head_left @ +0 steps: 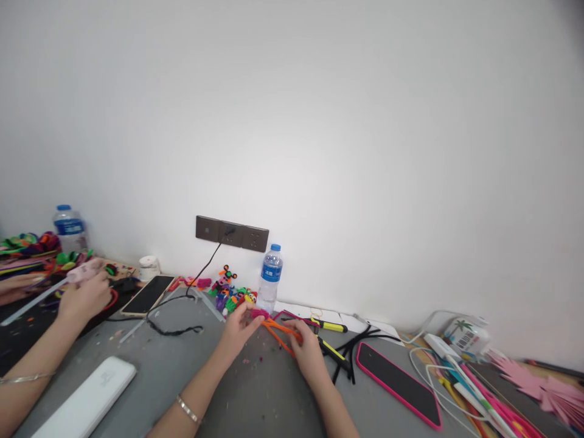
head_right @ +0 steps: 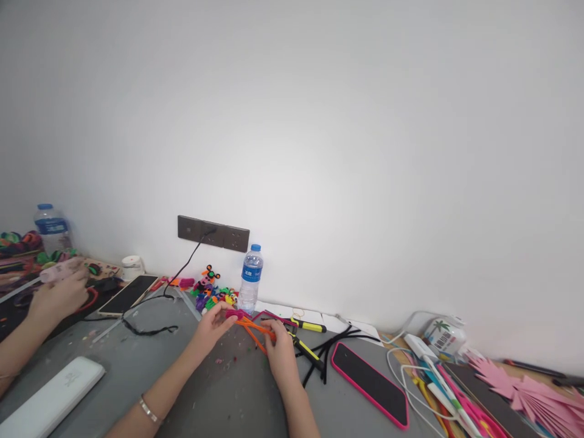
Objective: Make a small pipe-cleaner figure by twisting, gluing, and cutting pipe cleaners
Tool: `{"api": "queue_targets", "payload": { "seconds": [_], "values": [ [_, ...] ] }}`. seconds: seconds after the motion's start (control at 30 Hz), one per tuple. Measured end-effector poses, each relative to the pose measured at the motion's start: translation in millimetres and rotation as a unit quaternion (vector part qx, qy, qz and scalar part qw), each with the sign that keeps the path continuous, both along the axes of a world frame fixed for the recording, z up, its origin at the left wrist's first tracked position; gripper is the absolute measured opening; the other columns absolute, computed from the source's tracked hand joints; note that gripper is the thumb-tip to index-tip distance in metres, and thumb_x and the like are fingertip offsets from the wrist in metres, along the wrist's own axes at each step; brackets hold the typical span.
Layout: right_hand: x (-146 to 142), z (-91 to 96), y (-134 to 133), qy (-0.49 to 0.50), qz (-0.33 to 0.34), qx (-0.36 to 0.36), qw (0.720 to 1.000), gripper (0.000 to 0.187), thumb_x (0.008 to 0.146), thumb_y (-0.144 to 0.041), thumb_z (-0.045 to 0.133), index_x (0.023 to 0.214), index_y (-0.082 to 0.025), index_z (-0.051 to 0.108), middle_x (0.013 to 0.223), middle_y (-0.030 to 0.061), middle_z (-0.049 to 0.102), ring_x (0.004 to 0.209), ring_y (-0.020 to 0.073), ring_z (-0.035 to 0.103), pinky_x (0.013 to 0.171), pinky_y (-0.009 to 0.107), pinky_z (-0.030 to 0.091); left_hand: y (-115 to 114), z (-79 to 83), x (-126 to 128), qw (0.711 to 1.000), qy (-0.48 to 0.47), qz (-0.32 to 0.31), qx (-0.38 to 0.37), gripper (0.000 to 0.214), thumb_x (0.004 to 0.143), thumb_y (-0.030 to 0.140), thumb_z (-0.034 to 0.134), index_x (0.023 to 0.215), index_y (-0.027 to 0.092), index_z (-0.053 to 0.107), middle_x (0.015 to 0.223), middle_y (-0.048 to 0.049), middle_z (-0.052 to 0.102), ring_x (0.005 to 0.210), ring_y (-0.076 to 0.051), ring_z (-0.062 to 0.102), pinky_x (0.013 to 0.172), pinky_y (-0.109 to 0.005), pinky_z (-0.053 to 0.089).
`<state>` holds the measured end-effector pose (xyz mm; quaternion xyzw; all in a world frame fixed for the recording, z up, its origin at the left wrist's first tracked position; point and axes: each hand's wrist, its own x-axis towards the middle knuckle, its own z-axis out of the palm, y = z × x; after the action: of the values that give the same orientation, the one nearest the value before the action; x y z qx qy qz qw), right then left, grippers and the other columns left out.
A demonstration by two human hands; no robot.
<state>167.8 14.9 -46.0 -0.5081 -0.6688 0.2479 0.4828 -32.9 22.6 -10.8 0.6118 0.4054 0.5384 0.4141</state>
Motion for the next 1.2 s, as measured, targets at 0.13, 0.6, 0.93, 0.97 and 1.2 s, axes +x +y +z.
{"api": "queue_targets", "payload": {
  "seconds": [0.13,0.6,0.93,0.97,1.2],
  "values": [
    [1.0,-4.1,1.3,0.001,0.007,0.001,1.000,0.020,0.077,-0.018,0.052,0.089,-0.022,0.068,0.089,0.0067,0.072,0.084,0.0262,0.067,0.079,0.039,0.050,-9.7,3.0,2.3,0.989,0.102,-0.103,0.002,0.024,0.076,0.041,0.066,0.084,0.019,0.063,0.079,-0.0008,0.065,0.073,-0.017,0.060,0.062,-0.024,0.043],
    [-6.1,9.0,-8.0,-0.214,-0.040,-0.036,0.975,0.031,0.070,-0.009,0.051,0.089,-0.025,0.069,0.082,0.0030,0.072,0.085,0.0248,0.063,0.081,0.037,0.038,-18.0,-16.6,8.3,0.927,0.292,-0.230,0.054,0.028,0.060,0.037,0.082,0.081,0.022,0.072,0.095,-0.0018,0.064,0.096,-0.021,0.055,0.085,-0.028,0.040],
    [-2.0,8.0,-0.6,0.097,0.031,-0.052,0.993,0.017,0.074,-0.026,0.060,0.088,-0.019,0.067,0.091,0.0084,0.071,0.085,0.0253,0.066,0.078,0.035,0.050,-18.4,-1.2,1.5,0.945,0.277,-0.170,0.016,0.033,0.070,0.043,0.073,0.095,0.022,0.071,0.100,-0.0055,0.062,0.093,-0.023,0.056,0.082,-0.030,0.043],
    [-2.7,9.7,-0.4,0.126,0.041,-0.059,0.989,0.018,0.074,-0.030,0.063,0.087,-0.018,0.067,0.088,0.0086,0.071,0.082,0.0251,0.065,0.074,0.035,0.050,-16.5,-0.5,1.5,0.953,0.263,-0.149,0.004,0.029,0.075,0.042,0.068,0.094,0.021,0.071,0.095,-0.0054,0.064,0.087,-0.021,0.057,0.078,-0.030,0.043],
    [-16.0,17.5,-4.2,0.208,0.127,-0.109,0.964,0.035,0.069,-0.048,0.073,0.081,-0.015,0.069,0.076,0.0066,0.068,0.062,0.0169,0.057,0.059,0.028,0.047,-4.3,-4.5,8.1,0.992,-0.006,-0.082,-0.096,0.038,0.074,0.043,0.066,0.099,0.014,0.067,0.077,-0.0044,0.068,0.069,-0.017,0.058,0.063,-0.026,0.043]
  ]
}}
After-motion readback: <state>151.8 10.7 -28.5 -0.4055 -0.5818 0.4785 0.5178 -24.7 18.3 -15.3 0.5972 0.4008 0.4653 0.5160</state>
